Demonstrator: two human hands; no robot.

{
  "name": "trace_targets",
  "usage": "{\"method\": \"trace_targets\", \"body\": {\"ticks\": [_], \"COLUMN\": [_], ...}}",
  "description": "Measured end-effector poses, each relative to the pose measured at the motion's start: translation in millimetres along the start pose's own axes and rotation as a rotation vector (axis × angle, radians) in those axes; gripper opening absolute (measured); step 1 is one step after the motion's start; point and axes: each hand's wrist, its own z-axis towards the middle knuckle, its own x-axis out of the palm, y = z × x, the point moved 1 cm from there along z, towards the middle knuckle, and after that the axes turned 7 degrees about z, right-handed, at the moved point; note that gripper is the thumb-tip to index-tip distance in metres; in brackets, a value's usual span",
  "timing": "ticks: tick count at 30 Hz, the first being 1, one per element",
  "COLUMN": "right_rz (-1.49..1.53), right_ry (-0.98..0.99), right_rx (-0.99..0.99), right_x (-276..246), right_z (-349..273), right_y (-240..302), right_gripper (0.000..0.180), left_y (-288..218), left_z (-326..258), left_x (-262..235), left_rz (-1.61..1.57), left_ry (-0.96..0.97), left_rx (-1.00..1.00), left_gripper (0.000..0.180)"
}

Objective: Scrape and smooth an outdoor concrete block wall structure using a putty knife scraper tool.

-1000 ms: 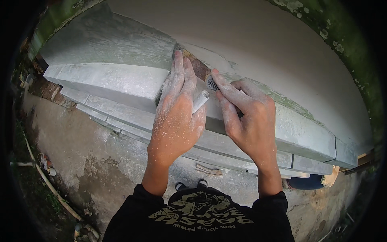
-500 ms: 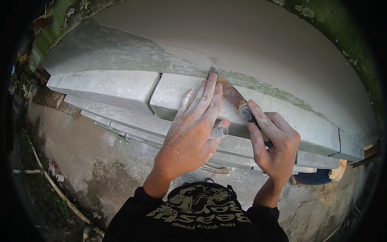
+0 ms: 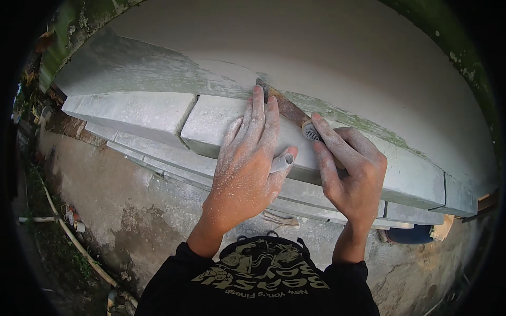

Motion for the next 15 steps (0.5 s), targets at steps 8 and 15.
{"method": "trace_targets", "body": {"ticks": [8,15], "right_rz": [-0.071,-0.028], "right_ry": [-0.012,-0.021], "right_rx": [-0.032,0.026], "right_x": [-7,2], "right_z": [-4,-2], "right_y": [-3,3], "right_gripper": [0.045,0.042], "left_y": [-7,-1], "left_z": [4,4], "left_x": [2,-2], "left_rz": [0.062,-0.1], "left_ry": [0.007,-0.029], "left_rx": [0.0,-0.039], "left_gripper": [0.077,0.076]}}
